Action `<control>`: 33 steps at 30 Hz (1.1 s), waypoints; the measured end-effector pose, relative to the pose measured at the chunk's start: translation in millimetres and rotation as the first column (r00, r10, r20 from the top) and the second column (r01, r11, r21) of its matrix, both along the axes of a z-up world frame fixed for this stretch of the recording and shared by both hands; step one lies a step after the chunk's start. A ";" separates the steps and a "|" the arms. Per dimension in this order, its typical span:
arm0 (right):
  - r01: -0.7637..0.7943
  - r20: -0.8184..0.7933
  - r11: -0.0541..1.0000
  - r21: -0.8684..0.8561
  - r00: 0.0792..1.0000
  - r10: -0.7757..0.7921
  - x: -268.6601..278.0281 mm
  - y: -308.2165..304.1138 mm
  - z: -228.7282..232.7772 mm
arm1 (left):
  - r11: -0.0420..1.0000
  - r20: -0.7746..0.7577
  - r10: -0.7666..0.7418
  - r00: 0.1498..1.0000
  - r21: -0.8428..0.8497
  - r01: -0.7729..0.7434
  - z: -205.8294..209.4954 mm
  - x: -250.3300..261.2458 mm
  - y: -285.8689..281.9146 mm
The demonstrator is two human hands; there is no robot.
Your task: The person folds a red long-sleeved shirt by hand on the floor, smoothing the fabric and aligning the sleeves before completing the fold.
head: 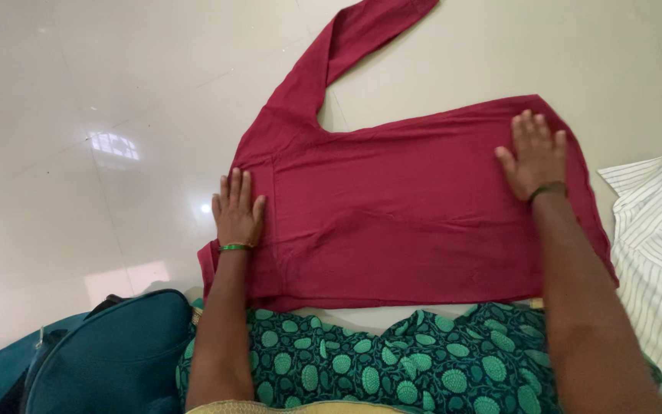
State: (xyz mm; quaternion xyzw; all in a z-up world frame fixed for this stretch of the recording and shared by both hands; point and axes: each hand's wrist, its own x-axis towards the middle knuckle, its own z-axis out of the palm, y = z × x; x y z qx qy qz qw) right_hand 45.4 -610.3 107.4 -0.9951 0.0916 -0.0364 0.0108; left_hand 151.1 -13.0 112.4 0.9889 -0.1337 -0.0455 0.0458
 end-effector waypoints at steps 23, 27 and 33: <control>0.096 -0.534 0.972 -0.215 0.822 -0.199 105.9 -26.1 36.4 | 0.841 -0.255 0.413 0.874 -0.261 -0.474 6.8 148.7 -54.9; 0.129 -0.514 0.971 -0.200 0.830 -0.216 100.3 -38.1 28.3 | 0.870 -0.284 0.316 0.905 -0.294 -0.396 3.9 154.9 -55.4; 0.053 -0.367 0.964 -0.260 0.918 -0.149 76.8 -50.7 44.7 | 0.617 -0.263 0.142 0.954 -0.730 -0.293 19.0 143.6 -37.1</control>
